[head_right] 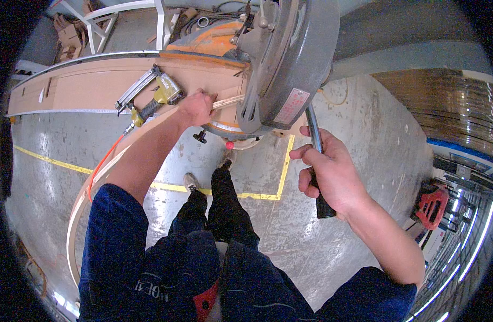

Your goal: The person positions a curved wooden board on a miter saw station, performs a cut by lowering the saw blade, and then lifts the piece to show it to another person.

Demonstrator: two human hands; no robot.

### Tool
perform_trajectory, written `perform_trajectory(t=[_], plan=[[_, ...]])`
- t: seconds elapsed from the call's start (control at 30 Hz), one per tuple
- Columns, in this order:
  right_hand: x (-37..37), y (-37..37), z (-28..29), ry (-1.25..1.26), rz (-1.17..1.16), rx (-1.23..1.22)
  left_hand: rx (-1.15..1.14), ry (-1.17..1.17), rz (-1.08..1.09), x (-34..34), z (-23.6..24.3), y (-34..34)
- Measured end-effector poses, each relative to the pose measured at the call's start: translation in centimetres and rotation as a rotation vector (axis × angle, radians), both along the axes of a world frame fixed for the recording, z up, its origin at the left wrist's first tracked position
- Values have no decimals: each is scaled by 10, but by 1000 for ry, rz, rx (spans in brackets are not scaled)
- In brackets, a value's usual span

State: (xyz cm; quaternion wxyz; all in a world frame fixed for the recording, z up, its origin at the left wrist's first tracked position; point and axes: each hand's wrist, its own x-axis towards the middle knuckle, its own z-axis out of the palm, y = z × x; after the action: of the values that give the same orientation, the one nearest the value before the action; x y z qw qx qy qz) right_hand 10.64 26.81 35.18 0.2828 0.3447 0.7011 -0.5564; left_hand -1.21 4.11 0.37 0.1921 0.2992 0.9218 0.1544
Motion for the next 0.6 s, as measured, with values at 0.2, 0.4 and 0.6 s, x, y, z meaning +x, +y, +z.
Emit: perform_trajectory(t=[0.2, 0.4, 0.6], plan=[[1, 0, -2, 9, -4, 3, 10, 24, 4, -1, -5, 0], [3, -3, -1, 4, -6, 13, 19, 3, 19, 0, 1, -1], [2, -4, -2, -6, -15, 3, -18, -18, 5, -1, 8, 1]])
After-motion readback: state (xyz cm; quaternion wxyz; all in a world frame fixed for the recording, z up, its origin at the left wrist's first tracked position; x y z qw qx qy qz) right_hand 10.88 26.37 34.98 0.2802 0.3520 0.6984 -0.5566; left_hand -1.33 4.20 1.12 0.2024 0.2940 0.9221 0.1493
